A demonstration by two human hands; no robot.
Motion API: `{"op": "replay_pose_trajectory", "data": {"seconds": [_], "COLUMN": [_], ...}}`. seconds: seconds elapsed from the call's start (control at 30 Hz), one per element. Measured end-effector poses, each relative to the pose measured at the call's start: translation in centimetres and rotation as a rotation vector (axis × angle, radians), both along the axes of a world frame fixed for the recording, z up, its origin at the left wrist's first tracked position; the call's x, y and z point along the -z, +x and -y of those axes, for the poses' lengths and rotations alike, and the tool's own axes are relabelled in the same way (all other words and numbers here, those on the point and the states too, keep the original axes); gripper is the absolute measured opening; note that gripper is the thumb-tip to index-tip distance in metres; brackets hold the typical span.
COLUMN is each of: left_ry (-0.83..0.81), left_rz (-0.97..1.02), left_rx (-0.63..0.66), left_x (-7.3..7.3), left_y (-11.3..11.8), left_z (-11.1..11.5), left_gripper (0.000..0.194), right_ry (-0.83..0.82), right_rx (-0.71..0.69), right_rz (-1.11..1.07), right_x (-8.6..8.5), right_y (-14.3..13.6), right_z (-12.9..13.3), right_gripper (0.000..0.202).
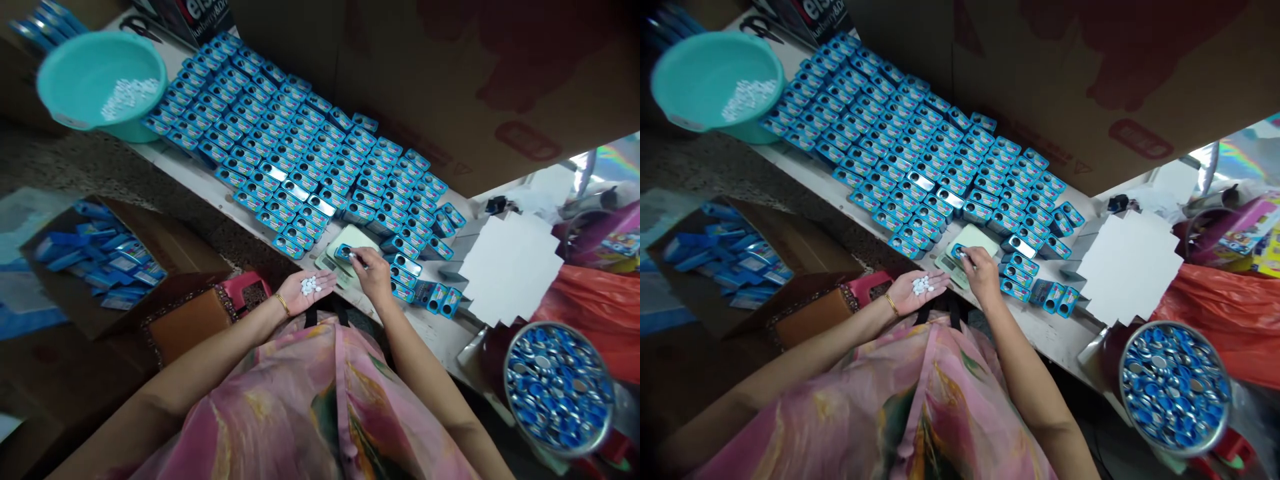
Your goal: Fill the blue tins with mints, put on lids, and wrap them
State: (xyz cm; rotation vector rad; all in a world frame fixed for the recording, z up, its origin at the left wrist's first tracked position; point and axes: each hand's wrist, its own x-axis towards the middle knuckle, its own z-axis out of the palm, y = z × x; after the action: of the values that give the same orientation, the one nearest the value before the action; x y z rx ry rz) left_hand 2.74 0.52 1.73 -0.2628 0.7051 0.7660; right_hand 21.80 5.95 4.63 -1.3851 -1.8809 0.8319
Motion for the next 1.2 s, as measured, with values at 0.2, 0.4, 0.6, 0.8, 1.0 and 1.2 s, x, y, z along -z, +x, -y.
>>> {"op": "replay_pose_trajectory", "data": {"seconds": [0.2, 0.4, 0.6, 0.8, 1.0, 1.2], "left_ry": [-0.108, -0.089, -0.101, -0.105, -0.091, -0.092], "left_rz": [-0.098, -0.074, -0.095, -0.139, -0.064, -0.048], "left_rx": [0.058, 0.099, 0.114, 0.084, 0.051, 0.153], "left_x": [0.4, 0.9, 1.2, 1.2, 0.7, 0.0], "left_y": [-0.9, -1.3, -2.1, -2.4, -0.9, -0.9], "left_z": [1.6, 2.4, 2.9, 3.2, 1.6, 0.9], "left_gripper": [0.022, 0.017, 0.015, 0.016, 0.019, 0.012], "right_ry": [-0.124, -0.202, -0.132, -0.098, -0.15, 0.035], "right_rx": [0.007, 0.042, 0.097, 0.086, -0.267, -0.061], "right_rz": [-0.02, -0.013, 0.003, -0.014, -0.048, 0.422], "right_x": [0.1, 0.8, -0.3, -1.6, -2.4, -0.7], "right_y": [1.3, 2.0, 1.7, 0.4, -2.3, -1.5], "right_z": [4.5, 6.9, 4.0, 2.2, 5.0, 2.0], "right_gripper": [0.016, 0.015, 0.016, 0.015, 0.022, 0.045]}}
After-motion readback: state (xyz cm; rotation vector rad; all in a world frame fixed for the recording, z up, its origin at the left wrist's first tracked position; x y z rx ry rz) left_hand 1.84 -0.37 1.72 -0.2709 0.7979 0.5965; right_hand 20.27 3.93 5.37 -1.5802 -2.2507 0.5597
